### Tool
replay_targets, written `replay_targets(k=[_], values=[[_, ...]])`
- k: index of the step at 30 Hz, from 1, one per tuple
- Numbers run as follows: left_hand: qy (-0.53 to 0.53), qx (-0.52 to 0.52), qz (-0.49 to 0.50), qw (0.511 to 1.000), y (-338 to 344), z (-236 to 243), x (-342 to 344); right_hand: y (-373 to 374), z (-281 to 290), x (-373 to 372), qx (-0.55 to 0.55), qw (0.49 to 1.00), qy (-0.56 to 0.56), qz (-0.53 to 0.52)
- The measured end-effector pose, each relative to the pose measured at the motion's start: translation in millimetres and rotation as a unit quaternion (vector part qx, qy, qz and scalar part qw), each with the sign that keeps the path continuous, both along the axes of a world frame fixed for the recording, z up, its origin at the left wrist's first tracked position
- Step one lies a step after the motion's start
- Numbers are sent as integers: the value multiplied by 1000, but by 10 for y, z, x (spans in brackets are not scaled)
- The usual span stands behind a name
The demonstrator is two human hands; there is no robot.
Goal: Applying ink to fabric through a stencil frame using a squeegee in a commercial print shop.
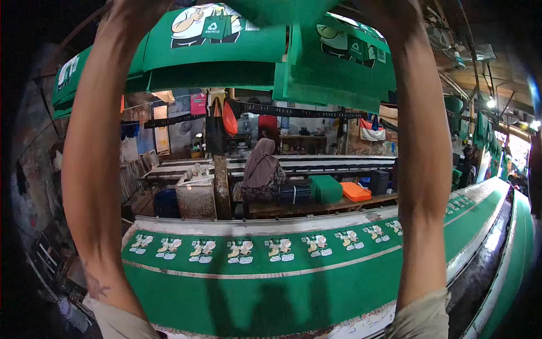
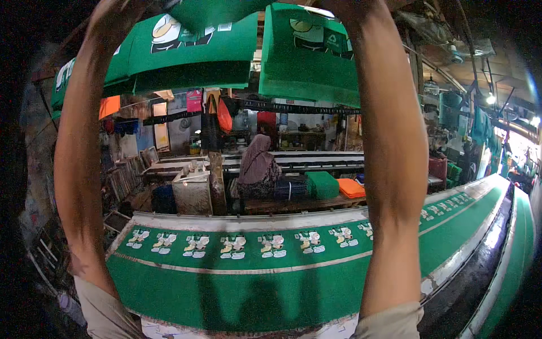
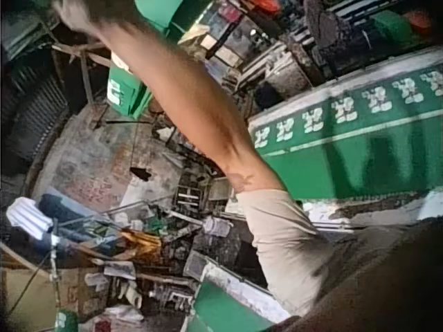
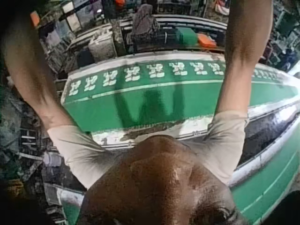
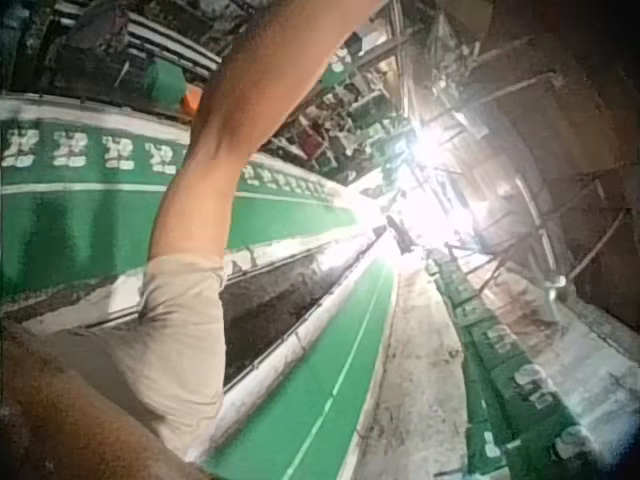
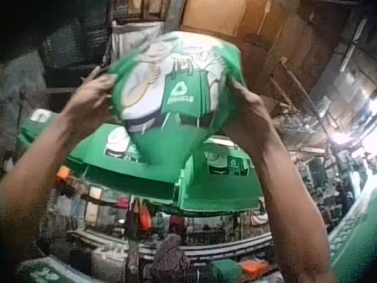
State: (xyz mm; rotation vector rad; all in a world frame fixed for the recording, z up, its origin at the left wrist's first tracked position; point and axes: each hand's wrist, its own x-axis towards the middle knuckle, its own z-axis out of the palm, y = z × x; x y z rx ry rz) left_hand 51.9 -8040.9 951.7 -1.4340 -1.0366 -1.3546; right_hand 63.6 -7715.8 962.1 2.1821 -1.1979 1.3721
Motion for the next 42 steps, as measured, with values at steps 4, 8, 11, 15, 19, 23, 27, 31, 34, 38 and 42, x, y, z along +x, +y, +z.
replay_targets(k=[4,8,11,15,19,23,27,31,34,38,42], values=[[-239,11,-104,965,304,506,-651,133,501,-683,-186,926,-217,-249],[-264,60,-68,960,359,524,-1316,528,213,-998,-281,849,-265,-361],[-276,21,152,949,-465,794,-1696,422,253,-1137,-278,799,-215,-487],[-284,43,62,956,451,227,-1430,791,387,-1415,-341,720,-219,-564],[-272,65,115,953,463,40,-961,634,594,-1434,-360,657,-176,-639],[-300,104,182,931,94,58,-1222,398,289,-1424,-370,701,-220,-569],[-262,125,233,928,34,76,-1152,437,-295,-1290,-430,685,-360,-465],[-264,135,246,923,-51,88,-1254,364,-579,-1381,-413,700,-458,-360],[-266,101,225,932,-119,164,-1338,509,-448,-1502,-420,748,-445,-255],[-261,129,240,926,-237,248,-1507,480,-407,-1643,-407,793,-396,-221],[-276,138,259,915,99,-38,-1180,401,-798,-1573,-440,775,-351,-287]])
